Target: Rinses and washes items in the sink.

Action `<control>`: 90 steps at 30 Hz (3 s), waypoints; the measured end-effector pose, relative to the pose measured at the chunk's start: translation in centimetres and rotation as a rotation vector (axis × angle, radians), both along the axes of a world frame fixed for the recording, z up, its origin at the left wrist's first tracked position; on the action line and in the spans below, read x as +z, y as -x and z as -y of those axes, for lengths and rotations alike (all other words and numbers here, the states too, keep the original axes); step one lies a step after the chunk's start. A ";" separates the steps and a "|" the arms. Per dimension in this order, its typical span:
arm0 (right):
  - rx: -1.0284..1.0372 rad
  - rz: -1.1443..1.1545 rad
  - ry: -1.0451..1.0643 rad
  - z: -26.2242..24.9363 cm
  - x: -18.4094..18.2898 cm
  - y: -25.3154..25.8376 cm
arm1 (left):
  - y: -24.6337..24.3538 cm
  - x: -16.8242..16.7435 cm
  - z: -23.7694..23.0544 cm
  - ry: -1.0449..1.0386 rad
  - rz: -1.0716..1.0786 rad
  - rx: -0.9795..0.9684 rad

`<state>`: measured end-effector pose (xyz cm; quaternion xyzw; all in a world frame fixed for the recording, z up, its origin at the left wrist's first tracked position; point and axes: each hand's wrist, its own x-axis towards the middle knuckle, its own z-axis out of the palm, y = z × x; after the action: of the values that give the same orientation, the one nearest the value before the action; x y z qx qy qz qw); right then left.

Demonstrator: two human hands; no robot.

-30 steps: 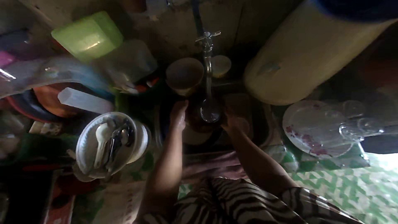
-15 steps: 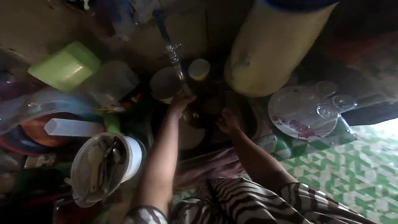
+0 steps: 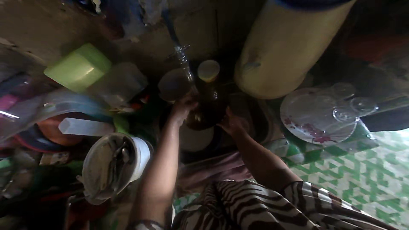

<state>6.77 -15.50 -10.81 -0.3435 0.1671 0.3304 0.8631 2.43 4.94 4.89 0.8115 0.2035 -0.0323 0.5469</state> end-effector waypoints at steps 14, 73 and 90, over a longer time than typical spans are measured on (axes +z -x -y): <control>0.091 0.020 -0.062 -3.2 -1.5 0.9 | 5.3 -0.1 -2.1 -0.051 0.009 0.076; 0.835 0.797 1.035 -7.1 13.3 -7.6 | 4.5 -16.4 2.0 0.866 -0.056 0.984; 0.104 0.309 0.682 7.4 2.6 -5.4 | 0.2 -10.6 4.1 0.645 0.002 0.413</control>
<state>12.19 -22.87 -8.20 -0.6648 0.1179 0.2434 0.6963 2.28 0.89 -5.74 0.5396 0.3416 0.0173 0.7693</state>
